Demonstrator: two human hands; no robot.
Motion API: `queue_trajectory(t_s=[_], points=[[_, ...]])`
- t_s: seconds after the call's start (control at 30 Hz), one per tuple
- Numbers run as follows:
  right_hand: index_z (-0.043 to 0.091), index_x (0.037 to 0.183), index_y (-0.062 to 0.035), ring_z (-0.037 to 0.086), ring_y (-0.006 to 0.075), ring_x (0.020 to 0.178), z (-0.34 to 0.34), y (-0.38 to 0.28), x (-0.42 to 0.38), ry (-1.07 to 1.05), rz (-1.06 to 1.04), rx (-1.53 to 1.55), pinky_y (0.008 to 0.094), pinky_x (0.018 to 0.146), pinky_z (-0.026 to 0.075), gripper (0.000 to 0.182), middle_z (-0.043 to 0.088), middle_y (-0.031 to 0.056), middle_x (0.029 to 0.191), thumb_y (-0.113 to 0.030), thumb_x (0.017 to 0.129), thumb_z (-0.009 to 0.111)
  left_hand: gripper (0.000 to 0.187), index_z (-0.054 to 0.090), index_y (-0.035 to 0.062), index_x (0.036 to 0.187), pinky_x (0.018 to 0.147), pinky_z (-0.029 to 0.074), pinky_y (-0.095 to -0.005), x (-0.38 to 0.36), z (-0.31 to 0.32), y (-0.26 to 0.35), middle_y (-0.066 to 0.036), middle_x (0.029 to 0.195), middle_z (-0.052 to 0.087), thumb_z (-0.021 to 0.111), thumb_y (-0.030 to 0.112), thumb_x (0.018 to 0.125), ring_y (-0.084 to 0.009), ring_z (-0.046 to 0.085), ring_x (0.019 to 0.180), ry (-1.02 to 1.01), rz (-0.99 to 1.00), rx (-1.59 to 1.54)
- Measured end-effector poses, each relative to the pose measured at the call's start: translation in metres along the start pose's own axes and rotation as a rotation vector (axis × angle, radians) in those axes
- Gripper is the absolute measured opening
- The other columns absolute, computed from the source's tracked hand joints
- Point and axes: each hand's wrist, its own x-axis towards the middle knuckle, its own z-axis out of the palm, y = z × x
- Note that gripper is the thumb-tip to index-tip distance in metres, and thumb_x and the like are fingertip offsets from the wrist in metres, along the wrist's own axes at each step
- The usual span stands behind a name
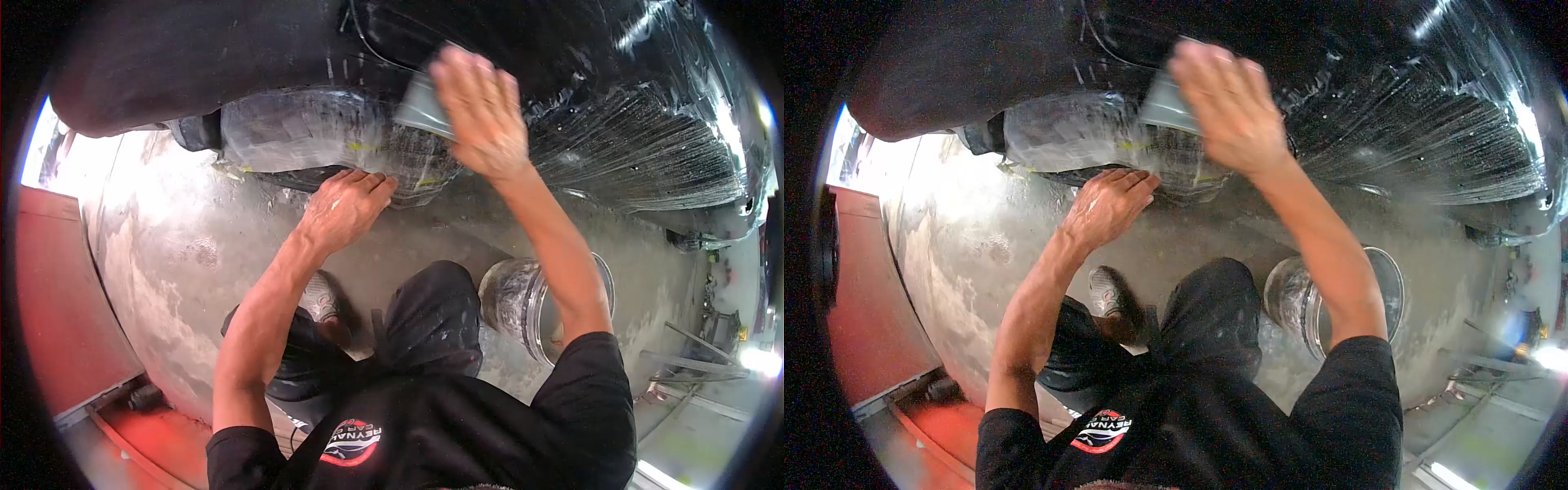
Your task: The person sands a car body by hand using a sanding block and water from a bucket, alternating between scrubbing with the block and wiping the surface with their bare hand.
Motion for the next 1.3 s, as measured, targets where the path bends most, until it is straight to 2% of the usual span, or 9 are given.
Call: queue_trajectory(t_s=[0.1,0.27,0.43,0.6,0.67,0.87,1.0,1.13,1.3], points=[[0.052,0.150,-0.0022,0.032,0.0357,0.154,0.009,-0.002,-0.036,0.037,0.163,0.081,0.0504,0.127,0.016,0.060,0.040,0.0161,0.163,-0.017,0.092,0.053,0.032,0.067,0.0023,0.122,0.095,0.056,-0.0445,-0.009,-0.007,-0.004,-0.016,0.116,0.073,0.068,0.016,0.093,-0.0338,0.071,0.105,0.033,-0.033,0.020],[0.053,0.147,0.0004,0.035,0.0375,0.152,0.006,-0.047,0.052,0.059,-0.024,0.142,0.0513,0.125,0.024,0.056,0.039,0.0184,0.163,-0.018,0.095,0.045,0.030,0.068,0.0019,0.120,0.095,0.056,-0.0451,0.001,0.000,-0.002,-0.016,0.115,0.073,0.068,0.015,0.093,-0.0337,0.071,0.105,-0.041,-0.048,-0.015],[0.055,0.149,-0.0094,0.039,0.0251,0.151,-0.001,-0.007,-0.012,-0.010,0.108,0.145,0.0490,0.123,0.027,0.062,0.046,0.0054,0.161,-0.009,0.087,0.056,0.030,0.067,0.0018,0.119,0.094,0.057,-0.0448,0.001,0.005,0.001,-0.017,0.114,0.074,0.069,0.015,0.092,-0.0335,0.071,0.104,0.017,0.021,-0.009],[0.055,0.146,0.0010,0.040,0.0346,0.149,0.002,-0.035,0.042,0.121,0.087,0.198,0.0488,0.122,0.030,0.058,0.046,0.0190,0.159,-0.012,0.089,0.057,0.030,0.067,0.0025,0.120,0.095,0.056,-0.0454,-0.003,0.004,-0.002,-0.017,0.114,0.074,0.069,0.016,0.093,-0.0340,0.070,0.106,-0.010,-0.023,0.009],[0.056,0.144,-0.0004,0.045,0.0328,0.145,-0.006,-0.046,0.083,0.098,-0.032,0.092,0.0471,0.120,0.034,0.052,0.047,0.0159,0.157,-0.020,0.097,0.046,0.030,0.067,0.0029,0.121,0.096,0.056,-0.0456,0.001,-0.001,0.005,-0.016,0.114,0.074,0.068,0.016,0.094,-0.0342,0.070,0.107,-0.052,-0.055,-0.026],[0.050,0.152,-0.0054,0.041,0.0316,0.149,0.005,0.025,-0.045,-0.045,0.111,0.052,0.0503,0.122,0.028,0.062,0.044,0.0130,0.162,-0.010,0.090,0.054,0.031,0.067,0.0040,0.123,0.099,0.055,-0.0460,-0.020,-0.003,-0.005,-0.017,0.114,0.074,0.068,0.015,0.094,-0.0348,0.070,0.108,0.006,-0.087,0.014],[0.050,0.151,-0.0004,0.040,0.0381,0.148,0.006,0.005,-0.010,0.042,0.055,0.064,0.0510,0.123,0.027,0.060,0.045,0.0194,0.158,-0.012,0.092,0.051,0.031,0.068,0.0040,0.122,0.098,0.055,-0.0461,-0.023,-0.002,-0.017,-0.018,0.117,0.073,0.069,0.015,0.093,-0.0349,0.071,0.107,-0.004,-0.113,0.042],[0.049,0.151,-0.0023,0.036,0.0312,0.152,0.006,-0.037,0.056,0.110,-0.015,0.033,0.0461,0.124,0.028,0.057,0.037,0.0140,0.165,-0.020,0.097,0.045,0.030,0.068,0.0040,0.121,0.098,0.055,-0.0469,0.002,0.001,-0.002,-0.017,0.117,0.073,0.069,0.015,0.093,-0.0353,0.071,0.107,-0.087,-0.081,-0.042],[0.055,0.150,-0.0087,0.036,0.0244,0.153,0.012,0.024,-0.070,-0.008,0.023,0.040,0.0477,0.126,0.021,0.055,0.045,0.0052,0.162,-0.014,0.095,0.049,0.030,0.066,0.0034,0.121,0.097,0.055,-0.0468,-0.007,-0.001,0.001,-0.017,0.116,0.073,0.069,0.015,0.094,-0.0356,0.070,0.106,-0.002,-0.040,0.006]])
